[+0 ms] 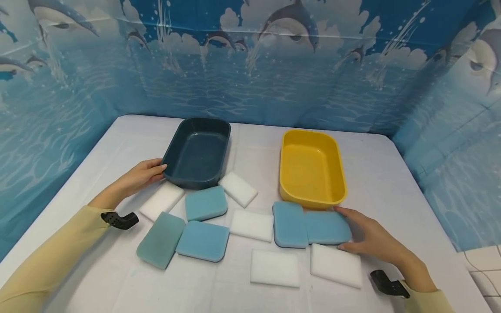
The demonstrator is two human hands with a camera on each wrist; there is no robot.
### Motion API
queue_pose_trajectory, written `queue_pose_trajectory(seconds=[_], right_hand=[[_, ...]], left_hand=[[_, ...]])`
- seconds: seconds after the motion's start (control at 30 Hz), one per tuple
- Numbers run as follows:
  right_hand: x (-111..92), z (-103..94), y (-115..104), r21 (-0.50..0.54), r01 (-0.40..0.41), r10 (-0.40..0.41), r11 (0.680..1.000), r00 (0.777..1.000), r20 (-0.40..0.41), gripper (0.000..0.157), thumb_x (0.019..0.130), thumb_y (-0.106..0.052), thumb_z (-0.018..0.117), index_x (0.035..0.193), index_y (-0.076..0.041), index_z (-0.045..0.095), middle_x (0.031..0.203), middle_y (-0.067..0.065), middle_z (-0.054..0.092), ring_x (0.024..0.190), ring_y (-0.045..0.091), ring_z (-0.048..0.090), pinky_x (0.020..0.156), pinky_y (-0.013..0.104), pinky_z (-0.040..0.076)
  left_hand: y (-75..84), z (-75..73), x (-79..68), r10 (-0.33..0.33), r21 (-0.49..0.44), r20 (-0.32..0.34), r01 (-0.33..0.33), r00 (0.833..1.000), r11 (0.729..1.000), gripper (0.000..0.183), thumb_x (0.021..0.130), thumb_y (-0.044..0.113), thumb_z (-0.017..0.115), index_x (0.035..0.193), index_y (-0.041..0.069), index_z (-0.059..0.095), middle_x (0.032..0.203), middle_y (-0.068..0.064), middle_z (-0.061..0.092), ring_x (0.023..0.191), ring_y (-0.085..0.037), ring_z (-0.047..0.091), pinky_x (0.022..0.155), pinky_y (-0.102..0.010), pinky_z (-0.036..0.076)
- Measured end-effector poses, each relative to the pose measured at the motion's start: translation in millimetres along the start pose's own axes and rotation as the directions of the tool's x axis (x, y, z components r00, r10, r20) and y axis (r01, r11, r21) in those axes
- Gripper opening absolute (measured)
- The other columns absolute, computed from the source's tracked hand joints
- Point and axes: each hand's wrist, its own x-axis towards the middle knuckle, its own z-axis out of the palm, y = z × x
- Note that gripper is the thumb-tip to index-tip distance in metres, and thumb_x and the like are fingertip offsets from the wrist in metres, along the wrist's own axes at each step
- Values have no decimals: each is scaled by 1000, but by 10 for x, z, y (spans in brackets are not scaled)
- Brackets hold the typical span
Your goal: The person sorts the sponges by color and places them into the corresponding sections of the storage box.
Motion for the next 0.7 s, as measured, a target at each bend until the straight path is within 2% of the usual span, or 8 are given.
queue_pose_trajectory(seconds=[0.17,0.37,0.47,0.57,0.7], right_hand=[[-6,-10,-41,-23,-39,38,999,999,-29,82,69,-26,83,140,-16,43,129,-46,23,111,-31,24,83,-7,30],[-36,-31,-59,-24,-106,105,994,994,-39,78,70,-27,82,138,-16,45,125,-44,26,102,-30,29,77,3,44],[-48,-57,-45,-10,-120,119,993,992,-42,77,71,-25,81,138,-15,44,125,-43,27,102,-30,29,77,4,45],[-88,-77,-22,17,-115,115,993,992,-53,77,72,-20,80,139,-13,43,126,-44,27,104,-30,29,77,-2,40],[-152,-97,-1,48,-98,102,994,991,-86,77,72,-14,80,140,-11,42,128,-44,28,107,-31,30,79,-7,34]], left_hand=[[1,-33,20,-37,-83,13,38,999,996,65,103,21,36,148,-7,-1,157,-23,4,146,-34,12,118,-47,19],[-16,-48,22,-39,-123,23,42,999,992,65,102,22,37,148,-7,1,156,-24,11,144,-35,20,117,-46,23],[-23,-46,10,-42,-134,26,45,999,990,65,102,21,37,148,-7,1,155,-26,13,143,-36,21,116,-46,24],[-24,-40,1,-48,-144,23,51,999,988,64,102,21,37,148,-6,2,154,-26,15,142,-37,23,116,-46,25],[-34,-46,2,-50,-148,21,52,999,988,65,102,24,39,149,-5,4,153,-25,18,140,-35,27,115,-39,31]])
